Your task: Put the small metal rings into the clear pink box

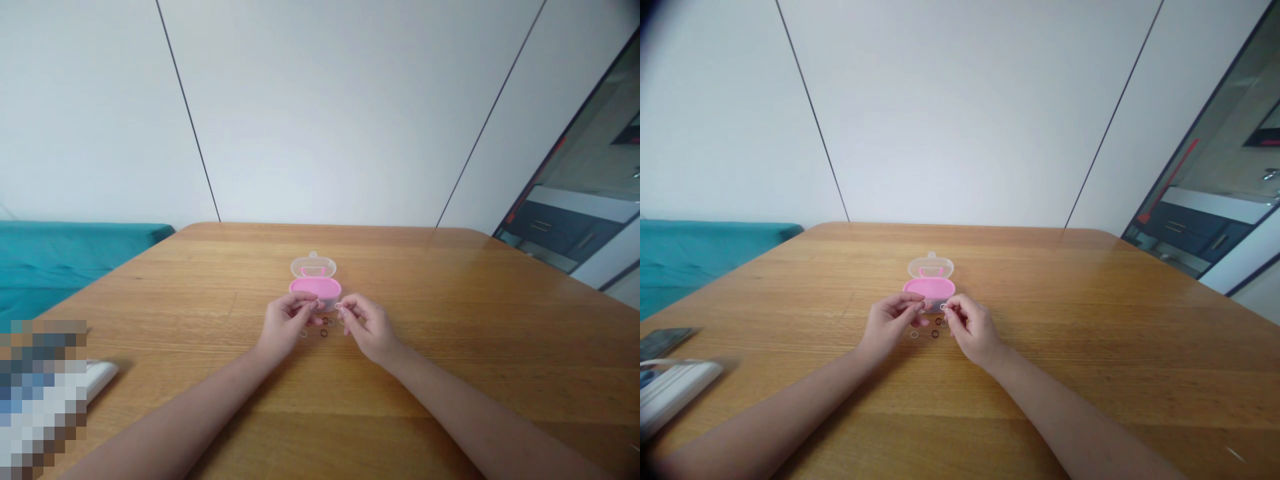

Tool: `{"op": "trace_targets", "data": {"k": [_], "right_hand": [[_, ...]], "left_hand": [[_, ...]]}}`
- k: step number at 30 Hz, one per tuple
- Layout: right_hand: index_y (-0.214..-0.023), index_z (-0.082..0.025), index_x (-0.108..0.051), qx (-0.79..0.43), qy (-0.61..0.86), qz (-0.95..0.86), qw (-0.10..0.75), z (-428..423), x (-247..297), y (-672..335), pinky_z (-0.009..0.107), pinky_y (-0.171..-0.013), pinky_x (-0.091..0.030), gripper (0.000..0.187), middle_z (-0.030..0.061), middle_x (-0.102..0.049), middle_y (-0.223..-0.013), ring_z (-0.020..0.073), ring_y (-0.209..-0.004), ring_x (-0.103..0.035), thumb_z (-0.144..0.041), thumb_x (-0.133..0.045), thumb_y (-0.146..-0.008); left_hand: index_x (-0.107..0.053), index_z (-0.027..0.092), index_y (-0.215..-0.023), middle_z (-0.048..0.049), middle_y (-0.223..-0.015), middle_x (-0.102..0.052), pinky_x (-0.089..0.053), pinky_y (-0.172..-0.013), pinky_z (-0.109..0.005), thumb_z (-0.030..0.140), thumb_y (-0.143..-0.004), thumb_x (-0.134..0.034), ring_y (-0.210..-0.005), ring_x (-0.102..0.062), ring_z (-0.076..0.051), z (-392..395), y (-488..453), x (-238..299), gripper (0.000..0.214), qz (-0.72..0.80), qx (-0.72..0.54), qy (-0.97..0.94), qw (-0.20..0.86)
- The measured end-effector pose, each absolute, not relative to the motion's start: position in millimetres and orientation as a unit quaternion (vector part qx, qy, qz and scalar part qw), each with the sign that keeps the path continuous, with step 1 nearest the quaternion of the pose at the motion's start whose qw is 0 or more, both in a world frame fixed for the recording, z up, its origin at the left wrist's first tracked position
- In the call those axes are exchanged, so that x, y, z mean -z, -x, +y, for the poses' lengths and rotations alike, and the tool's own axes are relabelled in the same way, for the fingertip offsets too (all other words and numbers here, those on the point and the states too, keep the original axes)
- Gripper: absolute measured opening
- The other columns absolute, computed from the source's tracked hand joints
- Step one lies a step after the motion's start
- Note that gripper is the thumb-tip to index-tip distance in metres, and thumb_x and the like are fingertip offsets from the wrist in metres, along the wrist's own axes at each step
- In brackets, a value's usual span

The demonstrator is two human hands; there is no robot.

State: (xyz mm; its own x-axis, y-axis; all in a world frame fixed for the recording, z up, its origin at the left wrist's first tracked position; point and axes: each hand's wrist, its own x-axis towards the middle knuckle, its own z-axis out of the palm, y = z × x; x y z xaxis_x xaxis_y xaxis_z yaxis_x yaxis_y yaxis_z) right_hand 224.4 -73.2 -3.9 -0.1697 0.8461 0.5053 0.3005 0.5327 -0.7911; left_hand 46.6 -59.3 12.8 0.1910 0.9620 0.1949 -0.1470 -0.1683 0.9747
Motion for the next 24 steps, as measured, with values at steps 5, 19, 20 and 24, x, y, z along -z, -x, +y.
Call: {"op": "trace_targets", "data": {"k": [5,19,20,24], "right_hand": [[-0.087,-0.018,-0.052,-0.275,0.396,-0.713,0.508,-72.6,6.4,-224.5,0.019,-0.044,-0.043,0.009,0.0003,-0.055,-0.069,0.0088,-0.049,-0.053,-0.024,-0.046,-0.085],[-0.085,-0.018,-0.052,-0.264,0.401,-0.72,0.5,-72.5,4.8,-223.6,0.019,-0.044,-0.042,0.011,0.0008,-0.058,-0.069,0.0083,-0.047,-0.053,-0.027,-0.046,-0.085],[-0.085,-0.018,-0.052,-0.263,0.402,-0.721,0.5,-72.6,4.6,-223.6,0.019,-0.044,-0.042,0.011,0.0007,-0.058,-0.069,0.0082,-0.047,-0.053,-0.027,-0.046,-0.085],[-0.085,-0.018,-0.052,-0.263,0.401,-0.721,0.5,-72.4,4.6,-223.1,0.019,-0.045,-0.042,0.011,0.0005,-0.057,-0.069,0.0083,-0.047,-0.053,-0.026,-0.046,-0.085]], "left_hand": [[-0.06,0.012,-0.089,-0.0084,-0.084,-0.07,-0.052,-0.057,-0.026,0.033,-0.07,-0.066,-0.058,-0.066,-0.016,-58.3,-46.4,-11.2,0.029,0.362,-0.522,-0.562,0.529],[-0.061,0.013,-0.092,-0.008,-0.084,-0.069,-0.051,-0.057,-0.026,0.033,-0.072,-0.064,-0.059,-0.065,-0.016,-57.4,-45.6,-8.7,0.028,0.358,-0.523,-0.572,0.521],[-0.06,0.013,-0.092,-0.0081,-0.085,-0.069,-0.051,-0.057,-0.026,0.033,-0.073,-0.064,-0.059,-0.065,-0.016,-57.5,-45.6,-8.9,0.028,0.358,-0.522,-0.572,0.522],[-0.06,0.013,-0.093,-0.009,-0.086,-0.07,-0.051,-0.057,-0.026,0.034,-0.073,-0.063,-0.059,-0.066,-0.016,-58.3,-45.5,-9.6,0.03,0.361,-0.521,-0.573,0.52]]}}
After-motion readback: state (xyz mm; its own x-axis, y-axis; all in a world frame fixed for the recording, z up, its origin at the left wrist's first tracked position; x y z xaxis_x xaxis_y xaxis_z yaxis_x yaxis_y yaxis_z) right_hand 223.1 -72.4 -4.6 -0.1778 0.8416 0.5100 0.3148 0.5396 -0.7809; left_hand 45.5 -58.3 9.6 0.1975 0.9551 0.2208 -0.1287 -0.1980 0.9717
